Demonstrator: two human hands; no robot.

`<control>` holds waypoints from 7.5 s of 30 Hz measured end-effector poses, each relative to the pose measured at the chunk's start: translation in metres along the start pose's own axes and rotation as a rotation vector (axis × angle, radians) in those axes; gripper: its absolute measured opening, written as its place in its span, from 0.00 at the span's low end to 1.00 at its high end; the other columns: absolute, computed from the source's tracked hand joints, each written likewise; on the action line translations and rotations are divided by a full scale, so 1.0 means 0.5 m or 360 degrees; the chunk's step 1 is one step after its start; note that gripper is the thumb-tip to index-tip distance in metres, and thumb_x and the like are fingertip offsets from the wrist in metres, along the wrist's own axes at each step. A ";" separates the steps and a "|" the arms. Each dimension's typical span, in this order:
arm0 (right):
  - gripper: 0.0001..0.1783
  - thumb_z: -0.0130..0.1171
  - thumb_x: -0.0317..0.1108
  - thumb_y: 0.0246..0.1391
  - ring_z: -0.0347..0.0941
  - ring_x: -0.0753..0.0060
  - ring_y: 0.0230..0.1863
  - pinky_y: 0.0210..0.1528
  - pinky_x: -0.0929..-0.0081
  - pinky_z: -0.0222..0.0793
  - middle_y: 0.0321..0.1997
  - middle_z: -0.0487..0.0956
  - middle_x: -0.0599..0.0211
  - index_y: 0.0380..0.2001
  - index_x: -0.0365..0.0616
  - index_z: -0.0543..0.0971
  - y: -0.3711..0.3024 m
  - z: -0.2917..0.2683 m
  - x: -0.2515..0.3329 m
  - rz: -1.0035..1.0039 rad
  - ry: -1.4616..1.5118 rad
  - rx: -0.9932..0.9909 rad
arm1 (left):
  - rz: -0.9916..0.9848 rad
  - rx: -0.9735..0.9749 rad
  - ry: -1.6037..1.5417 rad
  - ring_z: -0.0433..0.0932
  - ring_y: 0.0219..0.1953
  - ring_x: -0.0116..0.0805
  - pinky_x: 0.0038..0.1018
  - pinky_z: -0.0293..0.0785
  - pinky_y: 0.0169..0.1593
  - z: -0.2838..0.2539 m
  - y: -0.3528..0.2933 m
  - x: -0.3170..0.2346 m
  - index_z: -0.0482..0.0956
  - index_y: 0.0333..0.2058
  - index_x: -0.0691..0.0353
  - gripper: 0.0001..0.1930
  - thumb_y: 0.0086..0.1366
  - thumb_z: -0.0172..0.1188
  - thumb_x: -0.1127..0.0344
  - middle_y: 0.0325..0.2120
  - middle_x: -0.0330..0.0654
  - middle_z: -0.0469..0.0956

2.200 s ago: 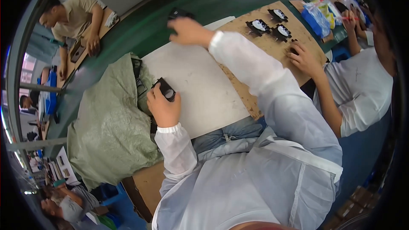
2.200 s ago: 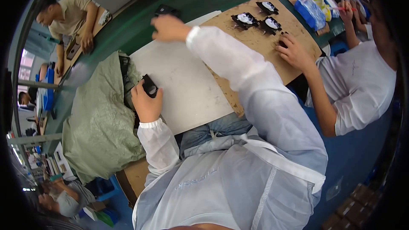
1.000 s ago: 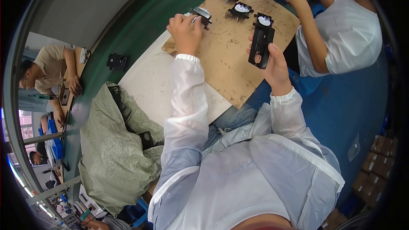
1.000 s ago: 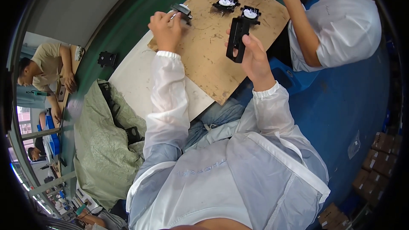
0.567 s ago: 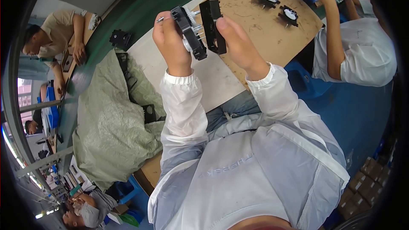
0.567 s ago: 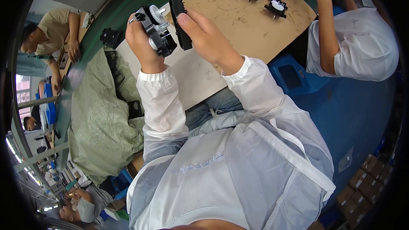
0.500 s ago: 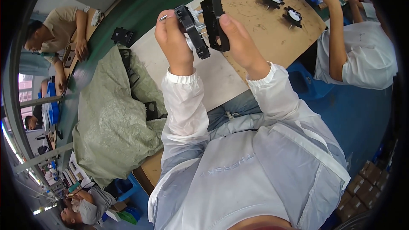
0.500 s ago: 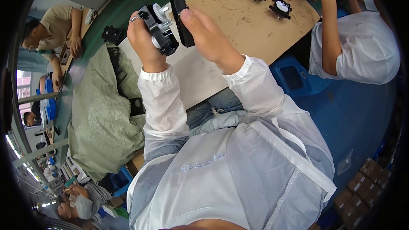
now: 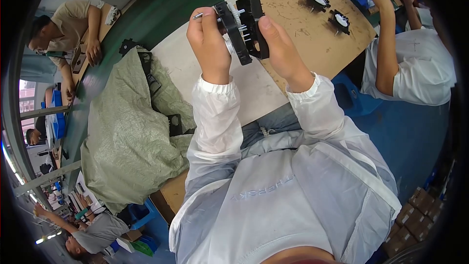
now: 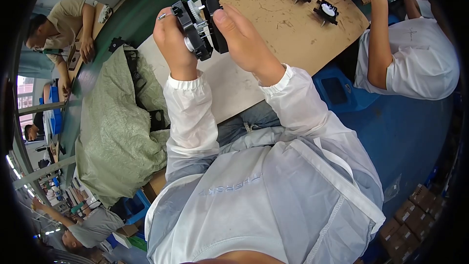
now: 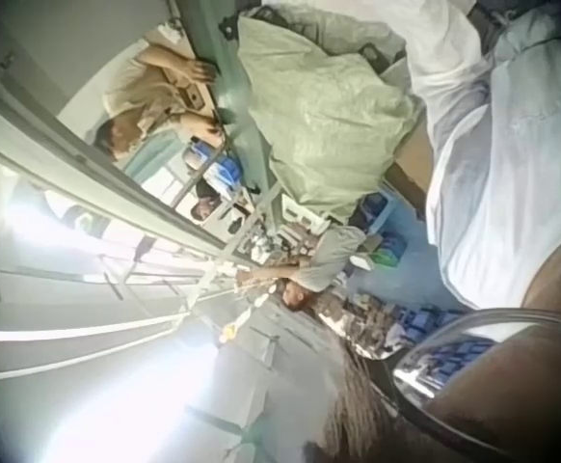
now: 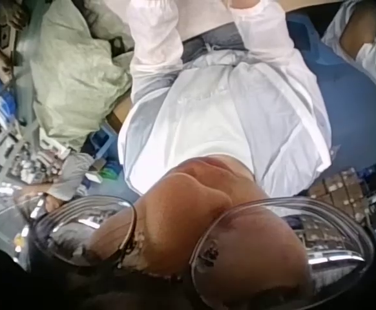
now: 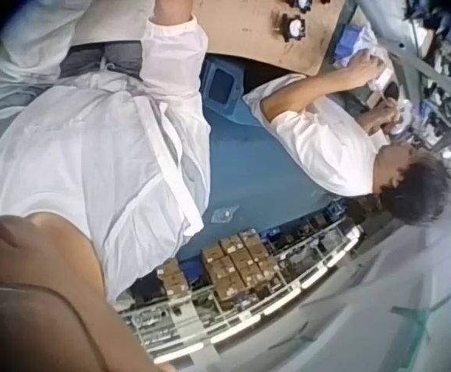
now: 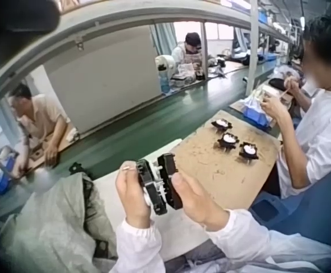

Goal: Assemble small electronic components by attaching fans to plastic frames on an assembly line.

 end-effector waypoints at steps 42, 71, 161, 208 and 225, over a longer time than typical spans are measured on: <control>0.28 0.34 0.48 0.72 0.69 0.75 0.34 0.40 0.79 0.66 0.37 0.78 0.63 0.43 0.34 0.75 0.010 -0.014 -0.060 0.0177 -0.0279 0.0045 | -0.0067 -0.0100 0.0552 0.74 0.33 0.36 0.29 0.72 0.42 -0.021 -0.027 0.045 0.74 0.37 0.67 0.13 0.71 0.46 0.64 0.32 0.47 0.79; 0.28 0.34 0.49 0.72 0.71 0.78 0.35 0.40 0.81 0.68 0.39 0.80 0.64 0.45 0.34 0.76 -0.006 0.003 -0.068 0.0352 -0.0225 0.0100 | -0.0147 -0.0100 0.0667 0.73 0.29 0.38 0.31 0.71 0.38 -0.044 -0.050 0.064 0.71 0.36 0.66 0.11 0.71 0.44 0.64 0.28 0.47 0.77; 0.20 0.60 0.32 0.59 0.69 0.79 0.30 0.36 0.85 0.65 0.36 0.77 0.64 0.51 0.33 0.72 -0.036 0.438 -0.271 0.1091 0.0133 0.1320 | 0.1571 -0.1562 0.1863 0.78 0.31 0.46 0.32 0.74 0.38 -0.726 0.037 -0.869 0.75 0.33 0.74 0.13 0.64 0.43 0.71 0.29 0.56 0.80; 0.40 0.68 0.34 0.49 0.73 0.49 0.51 0.55 0.61 0.70 0.51 0.75 0.53 0.64 0.39 0.64 0.059 0.127 -0.181 -0.0276 -0.1129 0.0719 | 0.0307 0.0623 0.1865 0.75 0.39 0.44 0.33 0.71 0.46 -0.097 -0.207 -0.179 0.79 0.42 0.66 0.12 0.59 0.59 0.71 0.41 0.48 0.79; 0.36 0.55 0.16 0.50 0.72 0.65 0.55 0.57 0.72 0.67 0.59 0.73 0.57 0.65 0.40 0.63 -0.111 -0.330 -0.047 -0.0258 0.0573 -0.0447 | 0.0230 0.0628 0.1962 0.74 0.38 0.48 0.43 0.63 0.45 0.262 0.081 0.389 0.87 0.35 0.56 0.09 0.60 0.60 0.62 0.33 0.47 0.81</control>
Point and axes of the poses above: each hand's wrist, its own y-axis towards the middle knuckle, its own z-axis out of the palm, x = y × z, the point moved 4 cm from there along y, towards the middle knuckle
